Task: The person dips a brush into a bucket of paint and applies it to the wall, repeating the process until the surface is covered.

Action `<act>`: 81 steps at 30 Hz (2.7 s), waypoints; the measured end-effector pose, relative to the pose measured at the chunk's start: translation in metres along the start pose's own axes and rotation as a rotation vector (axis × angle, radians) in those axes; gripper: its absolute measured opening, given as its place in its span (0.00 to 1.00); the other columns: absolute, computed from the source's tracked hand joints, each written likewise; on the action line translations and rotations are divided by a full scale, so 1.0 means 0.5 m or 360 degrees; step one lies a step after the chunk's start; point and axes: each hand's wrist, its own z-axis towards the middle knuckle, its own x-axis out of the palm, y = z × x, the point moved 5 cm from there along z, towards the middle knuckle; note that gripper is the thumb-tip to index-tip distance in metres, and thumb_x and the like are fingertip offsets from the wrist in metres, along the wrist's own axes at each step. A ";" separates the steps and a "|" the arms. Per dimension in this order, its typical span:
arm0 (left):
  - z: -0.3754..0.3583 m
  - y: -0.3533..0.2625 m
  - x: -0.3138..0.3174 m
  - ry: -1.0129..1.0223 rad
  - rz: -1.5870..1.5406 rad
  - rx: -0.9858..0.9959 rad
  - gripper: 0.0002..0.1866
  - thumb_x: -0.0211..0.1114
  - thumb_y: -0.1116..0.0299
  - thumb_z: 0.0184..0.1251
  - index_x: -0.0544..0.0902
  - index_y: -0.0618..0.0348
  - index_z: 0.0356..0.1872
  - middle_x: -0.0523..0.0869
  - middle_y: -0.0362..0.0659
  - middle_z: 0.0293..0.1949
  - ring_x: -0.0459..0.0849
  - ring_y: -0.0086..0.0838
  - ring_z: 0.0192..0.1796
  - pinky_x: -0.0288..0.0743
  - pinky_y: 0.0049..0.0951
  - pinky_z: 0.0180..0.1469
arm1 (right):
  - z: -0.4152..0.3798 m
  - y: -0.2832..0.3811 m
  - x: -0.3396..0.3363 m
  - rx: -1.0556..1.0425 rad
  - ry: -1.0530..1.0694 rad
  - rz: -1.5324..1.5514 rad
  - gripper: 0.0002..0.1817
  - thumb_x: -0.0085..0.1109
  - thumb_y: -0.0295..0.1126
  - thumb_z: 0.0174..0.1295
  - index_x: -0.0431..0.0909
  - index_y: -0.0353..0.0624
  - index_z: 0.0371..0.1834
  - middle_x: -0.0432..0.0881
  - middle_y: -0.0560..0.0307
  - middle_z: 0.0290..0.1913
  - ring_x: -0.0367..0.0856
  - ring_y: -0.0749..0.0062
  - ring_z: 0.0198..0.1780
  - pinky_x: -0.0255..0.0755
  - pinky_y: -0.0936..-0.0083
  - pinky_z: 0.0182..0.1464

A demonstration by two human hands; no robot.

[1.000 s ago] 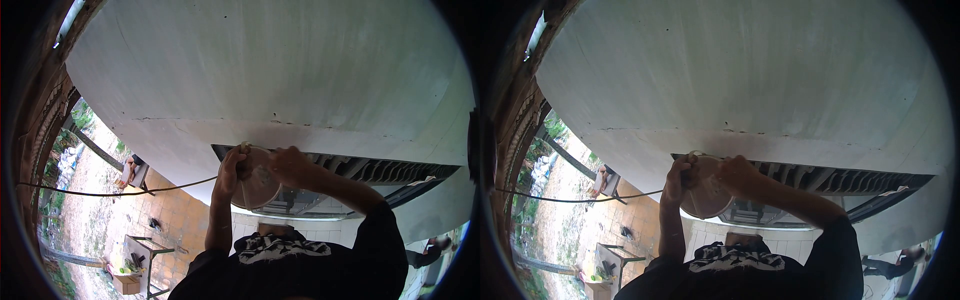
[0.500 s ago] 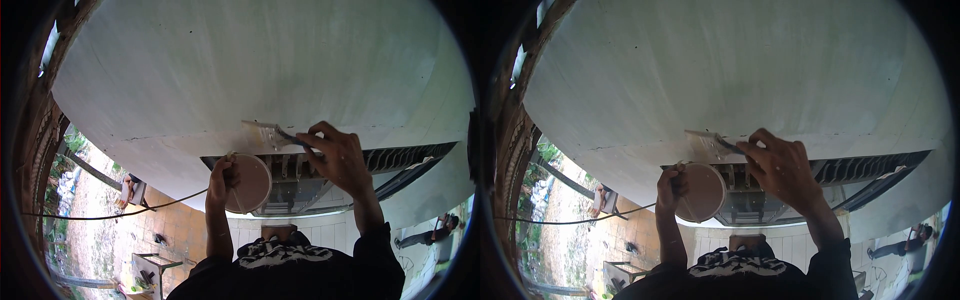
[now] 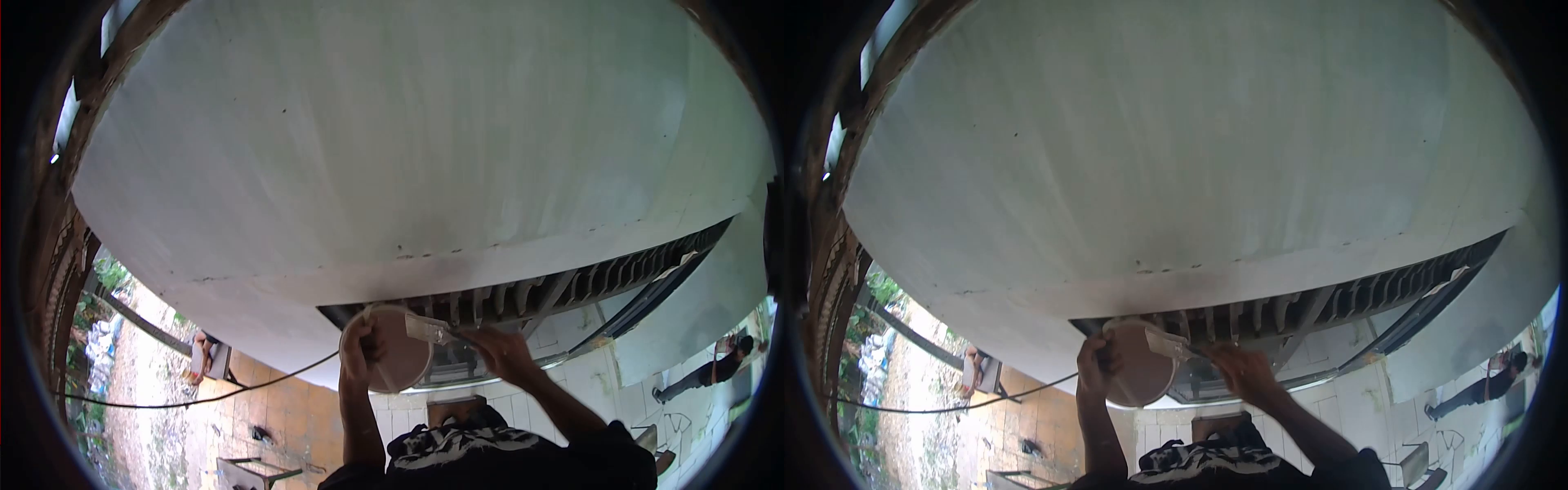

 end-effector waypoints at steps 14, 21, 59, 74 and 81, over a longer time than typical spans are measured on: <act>-0.005 0.080 -0.080 -0.0272 0.0022 -0.0182 0.08 0.52 0.59 0.59 0.72 0.50 0.34 0.58 0.30 0.17 0.55 0.18 0.18 0.50 0.23 0.22 | -0.097 -0.020 0.132 0.0074 0.0083 0.0178 0.29 0.62 0.23 0.54 0.75 0.52 0.62 0.81 0.59 0.35 0.82 0.66 0.29 0.77 0.70 0.25; -0.014 0.084 -0.075 -0.0213 -0.0045 -0.0175 0.08 0.52 0.59 0.59 0.72 0.50 0.33 0.58 0.30 0.17 0.54 0.18 0.17 0.50 0.23 0.20 | -0.104 -0.011 0.134 0.0064 0.0342 -0.0011 0.23 0.60 0.27 0.61 0.75 0.53 0.62 0.81 0.56 0.32 0.83 0.65 0.29 0.77 0.69 0.27; -0.115 0.079 -0.124 -0.0276 -0.0304 -0.0005 0.08 0.54 0.60 0.57 0.72 0.49 0.34 0.59 0.29 0.18 0.54 0.17 0.16 0.49 0.22 0.19 | 0.306 0.205 -0.107 0.0077 -0.0375 0.1567 0.12 0.50 0.26 0.71 0.70 0.36 0.55 0.76 0.57 0.33 0.71 0.81 0.26 0.67 0.82 0.27; -0.203 0.068 -0.245 -0.0632 -0.0489 0.0186 0.06 0.54 0.63 0.59 0.70 0.51 0.32 0.55 0.29 0.16 0.50 0.16 0.14 0.45 0.21 0.17 | 0.300 0.179 0.072 0.0336 -0.0320 0.1533 0.14 0.45 0.32 0.75 0.70 0.35 0.55 0.71 0.62 0.26 0.69 0.84 0.21 0.63 0.82 0.21; -0.204 0.046 -0.244 -0.0562 -0.0387 0.0251 0.08 0.53 0.60 0.58 0.72 0.50 0.33 0.58 0.29 0.16 0.52 0.16 0.15 0.48 0.21 0.16 | 0.545 0.387 -0.183 -0.0471 -0.0472 0.1551 0.13 0.45 0.33 0.75 0.70 0.34 0.52 0.73 0.59 0.28 0.72 0.80 0.18 0.61 0.81 0.16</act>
